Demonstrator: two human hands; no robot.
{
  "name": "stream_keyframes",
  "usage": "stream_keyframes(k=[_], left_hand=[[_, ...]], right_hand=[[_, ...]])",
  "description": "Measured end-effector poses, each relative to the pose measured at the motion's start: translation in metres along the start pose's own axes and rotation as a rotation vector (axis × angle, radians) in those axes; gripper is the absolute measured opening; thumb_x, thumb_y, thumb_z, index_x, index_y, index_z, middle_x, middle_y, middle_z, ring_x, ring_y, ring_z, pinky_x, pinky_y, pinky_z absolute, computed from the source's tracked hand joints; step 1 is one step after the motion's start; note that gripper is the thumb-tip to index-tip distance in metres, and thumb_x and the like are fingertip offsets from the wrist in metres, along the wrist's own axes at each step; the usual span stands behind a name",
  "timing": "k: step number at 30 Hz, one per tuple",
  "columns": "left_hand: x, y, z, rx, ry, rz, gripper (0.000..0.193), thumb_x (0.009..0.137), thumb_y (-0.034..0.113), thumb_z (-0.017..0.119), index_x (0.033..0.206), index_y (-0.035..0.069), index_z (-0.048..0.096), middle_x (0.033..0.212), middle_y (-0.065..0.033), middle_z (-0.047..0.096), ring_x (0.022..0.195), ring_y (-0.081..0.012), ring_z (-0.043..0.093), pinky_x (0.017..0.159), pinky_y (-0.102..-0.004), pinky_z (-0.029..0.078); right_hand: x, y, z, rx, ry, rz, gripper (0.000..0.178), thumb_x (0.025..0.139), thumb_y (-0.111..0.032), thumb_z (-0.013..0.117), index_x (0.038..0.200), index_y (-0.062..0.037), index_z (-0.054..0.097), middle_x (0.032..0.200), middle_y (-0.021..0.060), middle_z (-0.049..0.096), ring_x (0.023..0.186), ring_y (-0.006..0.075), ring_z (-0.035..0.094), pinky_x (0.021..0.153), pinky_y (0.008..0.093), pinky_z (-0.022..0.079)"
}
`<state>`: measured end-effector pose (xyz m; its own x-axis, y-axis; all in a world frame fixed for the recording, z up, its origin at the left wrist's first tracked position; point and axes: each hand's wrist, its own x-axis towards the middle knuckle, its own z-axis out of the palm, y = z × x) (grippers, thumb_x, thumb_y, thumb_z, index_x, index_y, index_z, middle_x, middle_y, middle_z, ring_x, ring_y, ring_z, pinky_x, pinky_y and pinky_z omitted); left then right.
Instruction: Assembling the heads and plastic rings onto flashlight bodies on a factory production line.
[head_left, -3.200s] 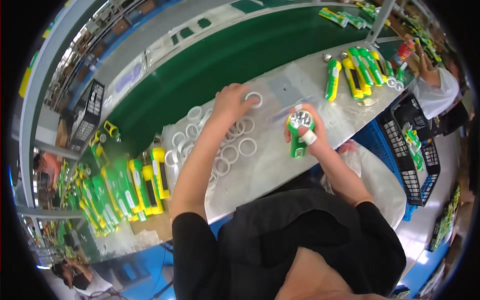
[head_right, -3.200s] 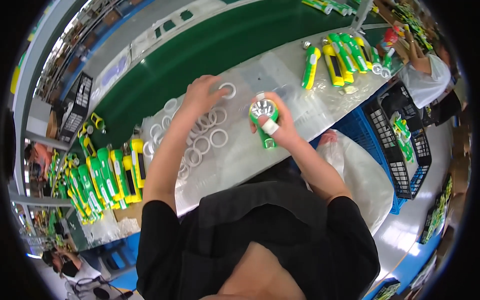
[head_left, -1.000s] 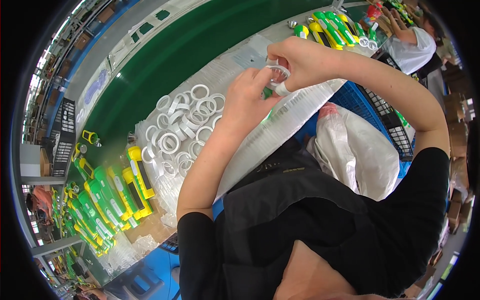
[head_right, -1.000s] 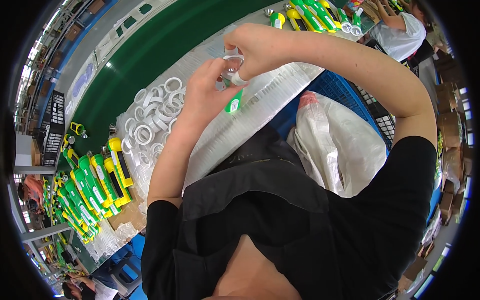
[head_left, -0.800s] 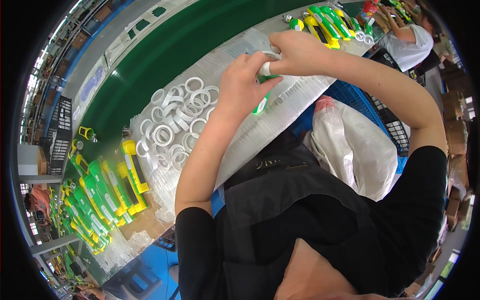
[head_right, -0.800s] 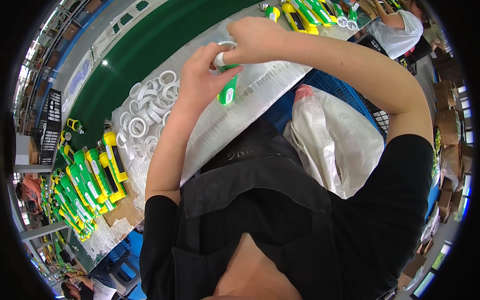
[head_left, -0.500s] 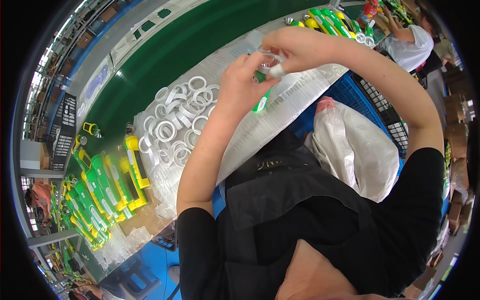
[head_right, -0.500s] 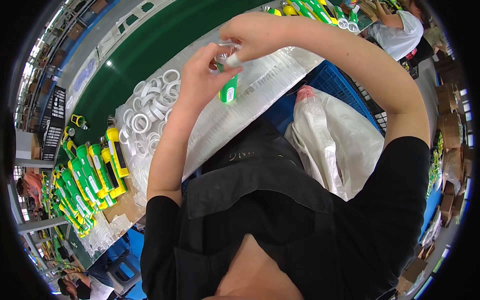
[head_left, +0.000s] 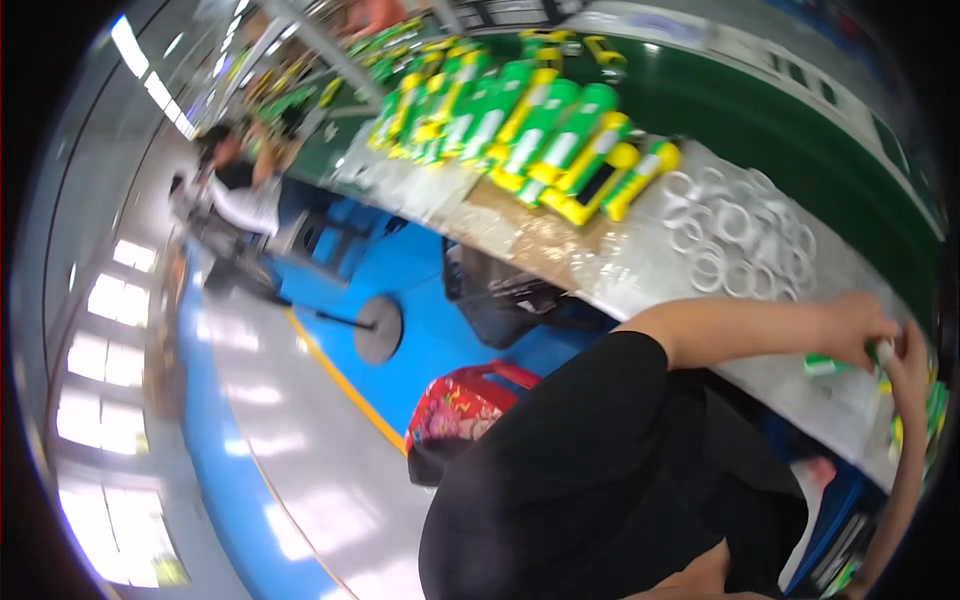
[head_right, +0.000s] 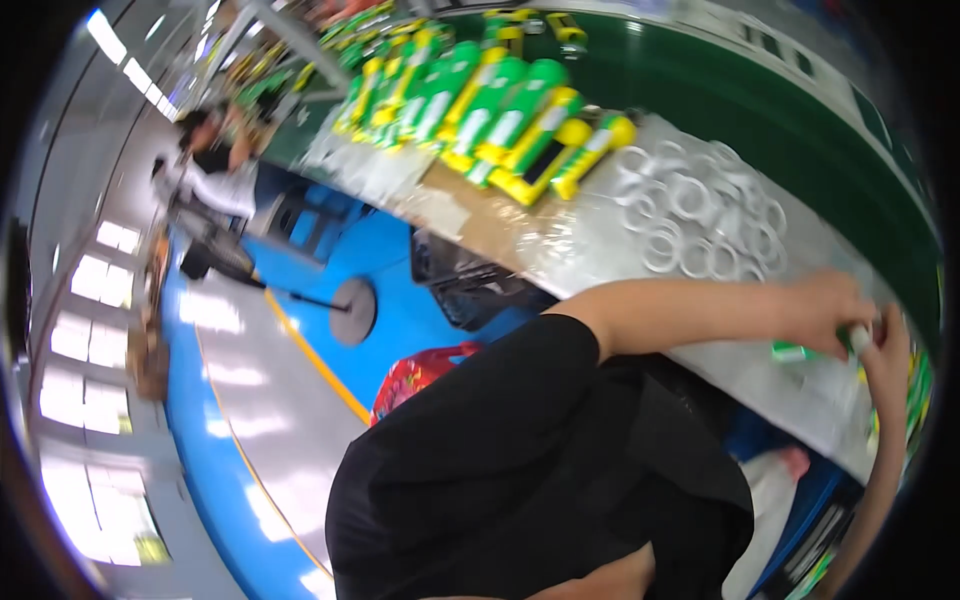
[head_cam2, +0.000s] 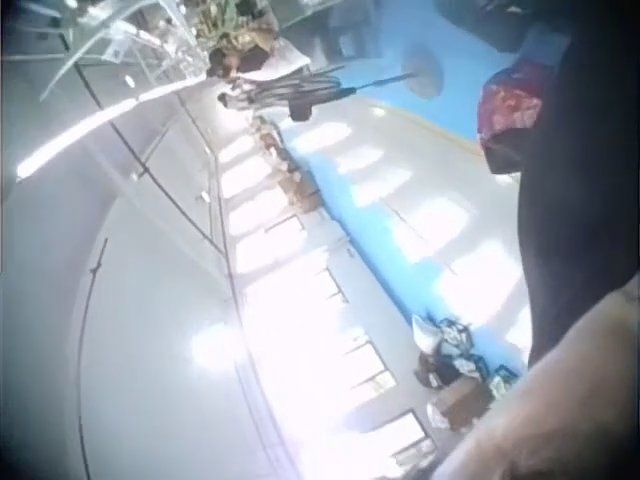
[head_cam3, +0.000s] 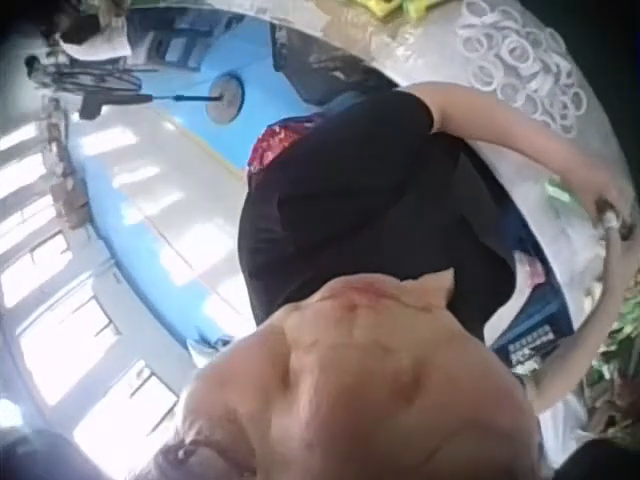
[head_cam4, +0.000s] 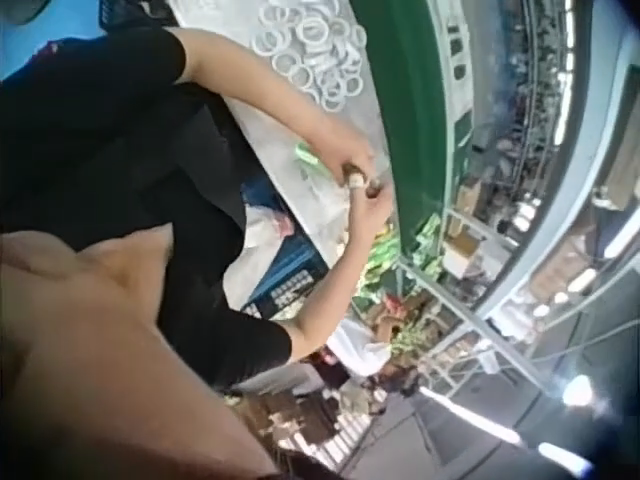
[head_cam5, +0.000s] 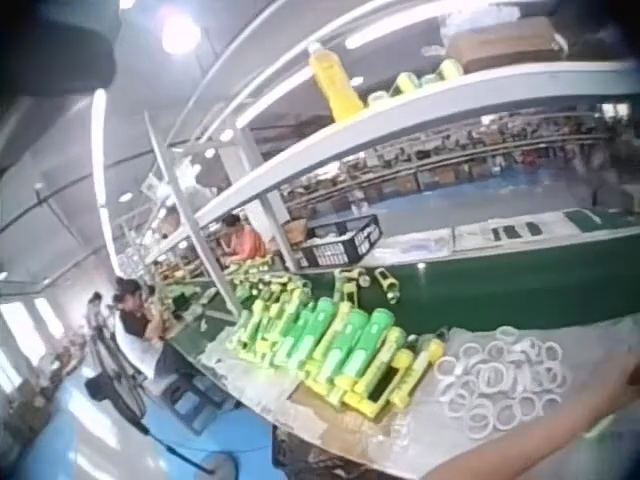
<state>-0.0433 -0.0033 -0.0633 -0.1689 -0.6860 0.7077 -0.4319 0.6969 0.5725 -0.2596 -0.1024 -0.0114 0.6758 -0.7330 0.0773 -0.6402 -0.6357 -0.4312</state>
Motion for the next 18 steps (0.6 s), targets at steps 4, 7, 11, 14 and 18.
stream_keyframes(k=[4, 7, 11, 14, 18], left_hand=[[-0.006, -0.018, -0.004, -0.012, 0.105, 0.03, 0.036, 0.056, 0.025, 0.085, 0.083, 0.015, 0.064, 0.077, -0.0053, 0.064, 0.08, -0.0325, 0.061, 0.071, -0.046, 0.047], [-0.011, -0.012, -0.009, 0.027, 0.127, 0.044, 0.038, 0.056, 0.025, 0.085, 0.085, 0.014, 0.064, 0.078, -0.007, 0.063, 0.08, -0.0333, 0.061, 0.07, -0.0464, 0.047], [-0.008, -0.009, -0.008, 0.13, 0.113, 0.002, 0.042, 0.055, 0.025, 0.086, 0.088, 0.014, 0.064, 0.079, -0.0104, 0.063, 0.082, -0.0339, 0.061, 0.073, -0.047, 0.047], [-0.007, -0.006, -0.009, 0.129, 0.119, 0.005, 0.044, 0.054, 0.026, 0.087, 0.09, 0.014, 0.064, 0.081, -0.0108, 0.063, 0.081, -0.0344, 0.061, 0.072, -0.0468, 0.048], [-0.007, -0.006, -0.008, 0.075, 0.145, 0.018, 0.045, 0.054, 0.027, 0.087, 0.089, 0.014, 0.064, 0.082, -0.0112, 0.063, 0.081, -0.0349, 0.061, 0.071, -0.0466, 0.048]], right_hand=[[0.0, -0.046, 0.005, 0.321, -0.126, -0.16, 0.053, 0.085, -0.006, 0.066, 0.134, -0.0021, 0.045, 0.112, 0.0054, 0.055, 0.097, 0.0129, 0.053, 0.085, 0.0262, 0.045], [0.007, -0.071, 0.006, 0.259, -0.046, -0.287, 0.042, 0.082, -0.004, 0.065, 0.122, -0.0007, 0.053, 0.1, 0.0049, 0.057, 0.085, 0.0122, 0.052, 0.075, 0.0257, 0.045], [0.019, -0.088, 0.003, -0.021, -0.024, -0.178, 0.014, 0.084, -0.007, 0.065, 0.09, 0.0009, 0.056, 0.072, 0.0043, 0.054, 0.071, 0.0133, 0.052, 0.063, 0.031, 0.043], [0.021, -0.075, 0.004, -0.253, -0.048, -0.026, 0.021, 0.085, -0.008, 0.064, 0.1, 0.0026, 0.053, 0.086, 0.0061, 0.056, 0.08, 0.0155, 0.055, 0.072, 0.0303, 0.047], [0.011, -0.069, 0.005, 0.349, 0.015, -0.347, 0.028, 0.085, -0.015, 0.066, 0.103, 0.0034, 0.056, 0.083, 0.0115, 0.058, 0.08, 0.0206, 0.06, 0.072, 0.0324, 0.048]])
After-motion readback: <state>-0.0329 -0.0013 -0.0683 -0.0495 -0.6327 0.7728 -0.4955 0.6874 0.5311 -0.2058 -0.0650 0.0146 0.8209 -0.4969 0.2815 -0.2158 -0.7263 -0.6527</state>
